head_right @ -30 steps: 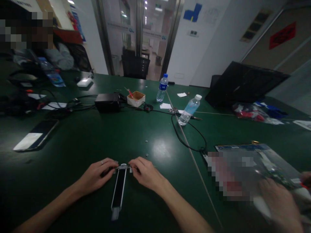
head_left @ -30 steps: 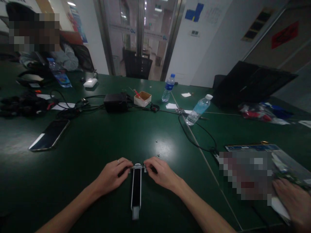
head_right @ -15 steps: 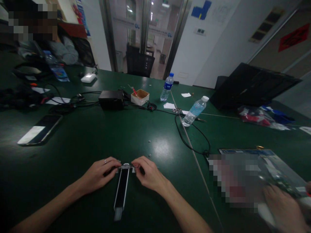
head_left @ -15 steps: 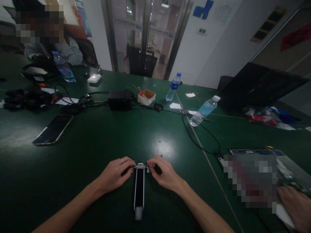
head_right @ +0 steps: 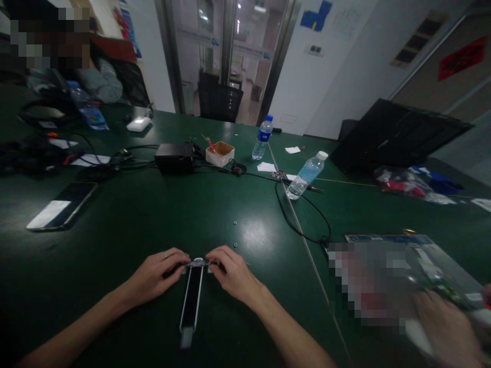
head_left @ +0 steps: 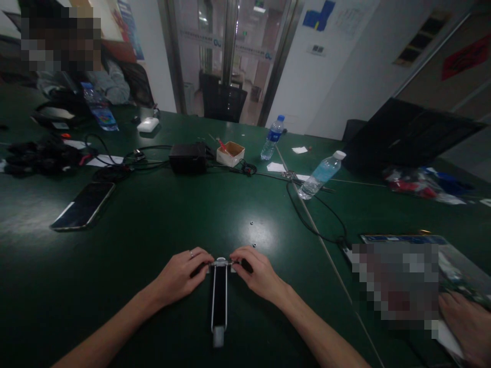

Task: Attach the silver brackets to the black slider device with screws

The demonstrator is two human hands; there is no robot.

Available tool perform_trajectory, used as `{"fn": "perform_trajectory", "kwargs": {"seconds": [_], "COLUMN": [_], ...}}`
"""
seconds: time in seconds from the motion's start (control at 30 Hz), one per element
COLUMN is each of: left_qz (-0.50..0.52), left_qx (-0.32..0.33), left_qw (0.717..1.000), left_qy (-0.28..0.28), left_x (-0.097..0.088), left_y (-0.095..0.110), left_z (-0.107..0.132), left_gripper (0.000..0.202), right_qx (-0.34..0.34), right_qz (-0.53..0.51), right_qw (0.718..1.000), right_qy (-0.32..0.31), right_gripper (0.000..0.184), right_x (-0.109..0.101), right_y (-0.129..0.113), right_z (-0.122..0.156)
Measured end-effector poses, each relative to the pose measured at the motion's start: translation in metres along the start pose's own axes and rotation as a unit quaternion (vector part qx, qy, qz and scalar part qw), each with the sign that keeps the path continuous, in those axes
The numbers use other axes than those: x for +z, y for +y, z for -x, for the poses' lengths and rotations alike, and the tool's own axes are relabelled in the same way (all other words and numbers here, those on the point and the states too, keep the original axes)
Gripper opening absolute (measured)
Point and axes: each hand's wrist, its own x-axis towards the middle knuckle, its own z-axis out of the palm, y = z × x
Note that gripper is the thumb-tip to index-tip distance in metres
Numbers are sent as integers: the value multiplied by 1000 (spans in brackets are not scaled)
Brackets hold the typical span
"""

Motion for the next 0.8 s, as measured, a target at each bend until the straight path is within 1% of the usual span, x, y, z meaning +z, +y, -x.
{"fn": "perform_trajectory", "kwargs": {"seconds": [0.07,0.13,0.17,0.23,0.27,0.33,0.37,0.43,0.5,0.57,0.7,0.8], "left_qz": [2,4,5,6,6,7,8,8,9,10,12,10], "left_qx": [2,4,5,6,7,9,9,9,8,8,13,12], "left_qw": [1000,1000,1000,1000,1000,1000,1000,1000,1000,1000,1000,1000], "left_qy": [2,3,3,3,1,-2,-3,-3,-4,-5,-6,-8], "left_x": [0,1,1,0,0,-1,-1,-1,-1,-2,-3,-2], "left_y": [0,-1,-2,-2,-2,-2,-2,-2,-2,-1,-1,-1], "left_z": [0,0,1,1,1,2,2,2,2,2,2,2], "left_gripper": [26,27,27,27,27,27,27,27,27,27,26,26], "right_qx": [2,-10,-19,-26,-18,29,59,110,132,133,118,88], "right_qz": [1,13,29,90,134,226,261,294,288,270,241,185], "right_qw": [1000,1000,999,996,991,973,963,950,948,952,962,978], "right_qy": [-1,-16,-20,-3,16,41,36,1,-31,-44,-40,-28], "right_gripper": [19,21,22,23,22,21,20,20,20,16,11,9], "right_x": [-1,-5,-8,-17,-22,-33,-38,-45,-49,-48,-43,-38], "right_y": [-1,-2,-2,0,2,9,13,20,25,27,22,15], "right_z": [0,-2,-2,-4,-4,-4,-3,-1,0,1,-1,-2]}}
